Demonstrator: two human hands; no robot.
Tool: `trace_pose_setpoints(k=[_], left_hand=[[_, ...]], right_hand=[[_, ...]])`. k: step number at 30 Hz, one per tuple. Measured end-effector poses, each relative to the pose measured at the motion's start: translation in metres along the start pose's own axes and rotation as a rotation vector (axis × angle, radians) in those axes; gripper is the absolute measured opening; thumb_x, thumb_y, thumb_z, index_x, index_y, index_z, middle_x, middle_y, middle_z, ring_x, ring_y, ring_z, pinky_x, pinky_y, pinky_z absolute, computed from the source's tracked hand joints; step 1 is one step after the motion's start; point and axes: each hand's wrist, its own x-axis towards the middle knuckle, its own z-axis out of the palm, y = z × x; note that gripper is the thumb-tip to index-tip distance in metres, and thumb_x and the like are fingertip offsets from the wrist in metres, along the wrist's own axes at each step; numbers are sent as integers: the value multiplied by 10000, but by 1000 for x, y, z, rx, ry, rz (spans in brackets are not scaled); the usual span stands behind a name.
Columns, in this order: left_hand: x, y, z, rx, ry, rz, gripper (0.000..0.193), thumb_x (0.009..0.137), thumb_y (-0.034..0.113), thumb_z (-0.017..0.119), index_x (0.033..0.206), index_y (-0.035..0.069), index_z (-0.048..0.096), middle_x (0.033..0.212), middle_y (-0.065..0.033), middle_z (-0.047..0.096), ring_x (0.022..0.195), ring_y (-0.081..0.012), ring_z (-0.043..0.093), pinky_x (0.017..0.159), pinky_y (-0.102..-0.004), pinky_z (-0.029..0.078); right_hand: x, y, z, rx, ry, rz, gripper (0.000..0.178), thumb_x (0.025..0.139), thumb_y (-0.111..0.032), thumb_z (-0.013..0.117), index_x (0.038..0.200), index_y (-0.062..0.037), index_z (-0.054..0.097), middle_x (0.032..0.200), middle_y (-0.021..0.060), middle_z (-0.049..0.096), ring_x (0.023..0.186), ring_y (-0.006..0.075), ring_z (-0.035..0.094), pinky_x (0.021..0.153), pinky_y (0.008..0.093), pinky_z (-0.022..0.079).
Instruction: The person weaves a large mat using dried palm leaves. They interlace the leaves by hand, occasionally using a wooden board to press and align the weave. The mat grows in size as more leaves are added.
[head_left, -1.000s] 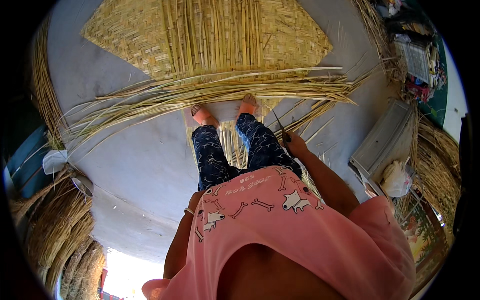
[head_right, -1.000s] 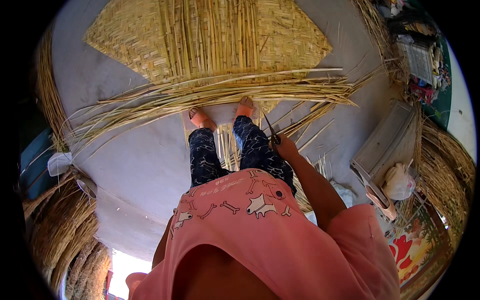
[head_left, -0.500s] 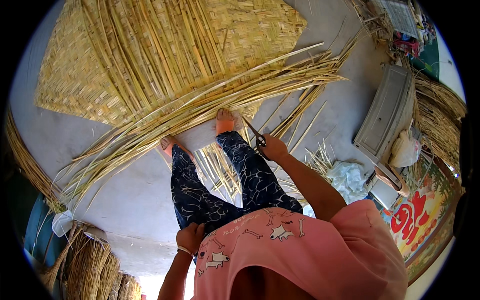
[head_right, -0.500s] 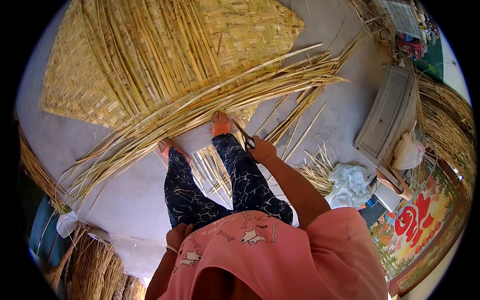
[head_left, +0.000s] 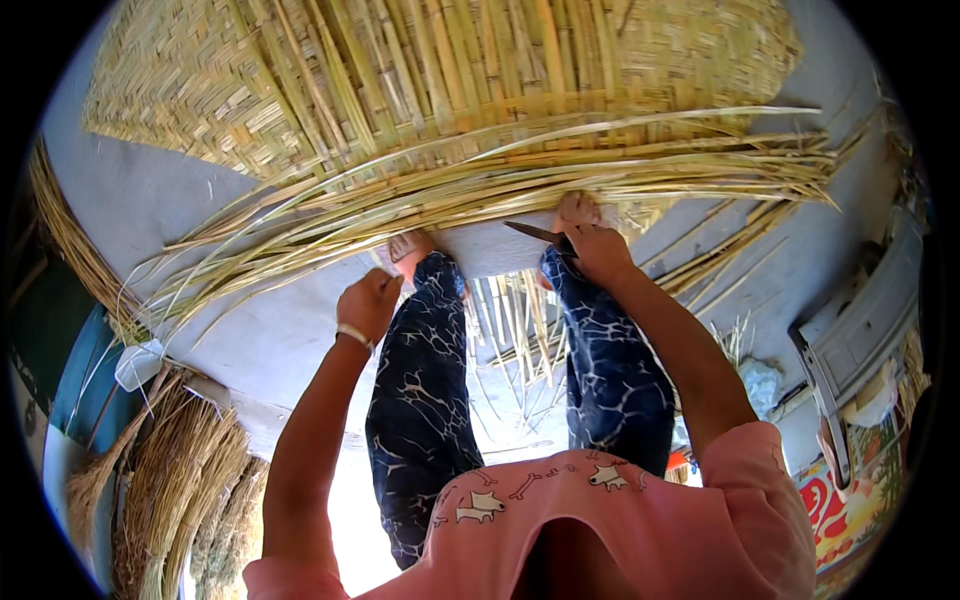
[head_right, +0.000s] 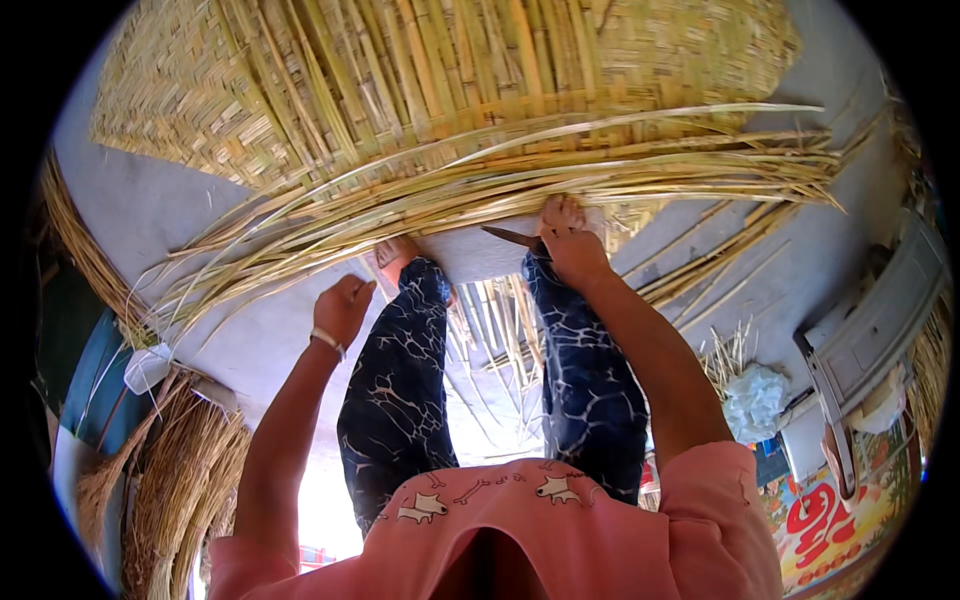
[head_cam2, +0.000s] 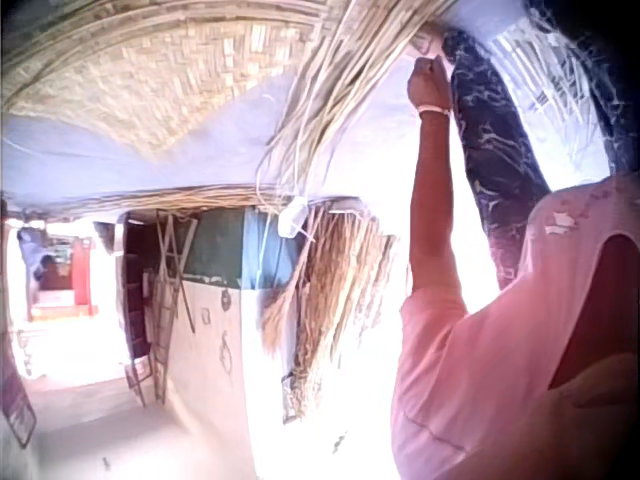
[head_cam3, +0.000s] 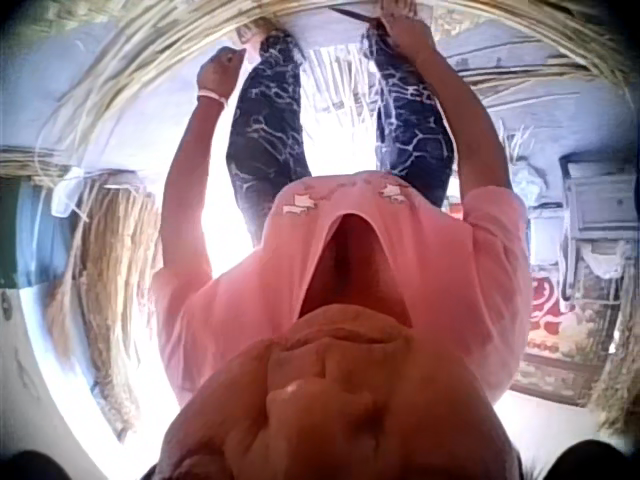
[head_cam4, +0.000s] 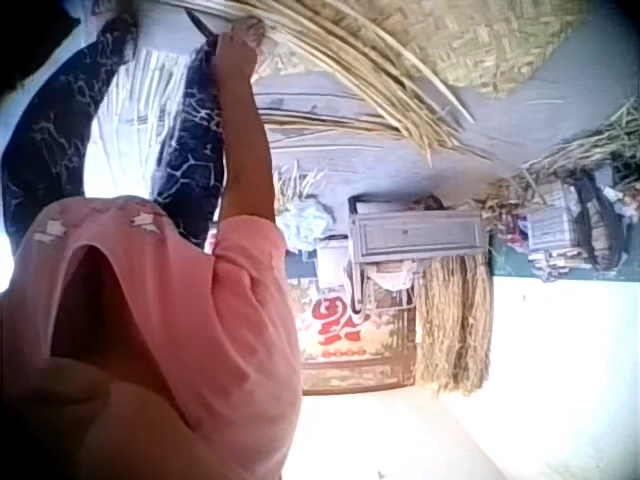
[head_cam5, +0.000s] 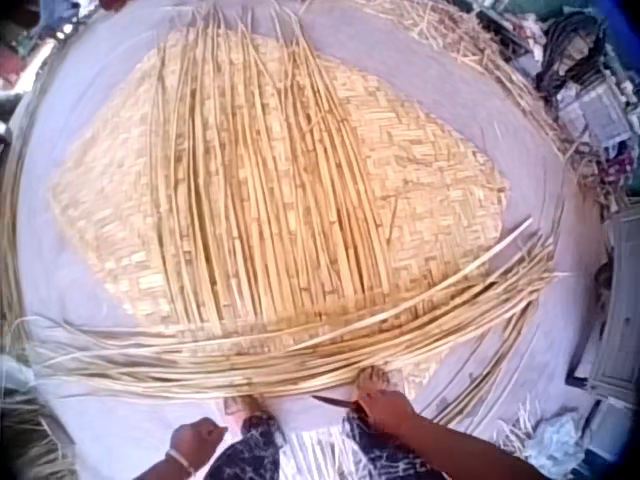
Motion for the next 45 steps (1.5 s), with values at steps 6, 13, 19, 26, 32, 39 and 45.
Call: trace_pose_setpoints(k=[6,13,19,26,32,39,45], left_hand=[[126,-24,52,160,158,172,216,812,259,583,949,102,638,952,-114,624,915,-312,583,774,-407,470],[199,-43,78,420,286,394,220,794,209,583,998,142,630,969,-45,594,1000,-254,532,820,-406,454],[229,-72,61,-506,-132,247,227,861,243,625,878,18,653,745,-55,636,648,-125,590,598,-255,472],[201,10,-47,-322,-137,290,395,841,408,645,661,59,606,469,-6,486,430,-60,461,395,-221,362],[184,18,-45,30,233,556,380,763,402,716,850,43,626,614,-67,596,531,-139,567,504,-292,462],[197,-90,-43,460,802,368,199,779,215,624,961,148,580,835,-74,635,800,-271,599,769,-402,411],[145,-187,-97,700,1119,160,162,790,108,536,938,160,577,860,-39,616,844,-247,584,832,-389,402]], right_hand=[[54,16,56,-154,48,-177,333,727,-209,621,1036,-99,563,1064,194,566,964,449,554,916,585,376],[85,37,62,-181,133,-368,263,745,-198,534,979,-95,596,816,72,575,764,257,587,702,397,464],[102,35,4,370,-44,-348,370,801,-292,616,1079,-48,597,936,147,604,885,276,595,766,391,471],[152,76,-57,1935,-139,-114,446,928,-303,517,1302,-73,438,1152,127,575,850,134,606,798,315,515],[132,74,-94,1913,421,-241,332,952,-286,472,1190,-58,507,1031,132,639,736,122,623,697,251,535],[118,165,-140,1870,844,-174,255,908,-179,526,1121,-44,566,1011,77,641,603,87,533,587,247,476],[153,272,-55,1950,793,269,128,865,-145,558,938,-45,592,668,15,570,491,94,462,456,264,430]])
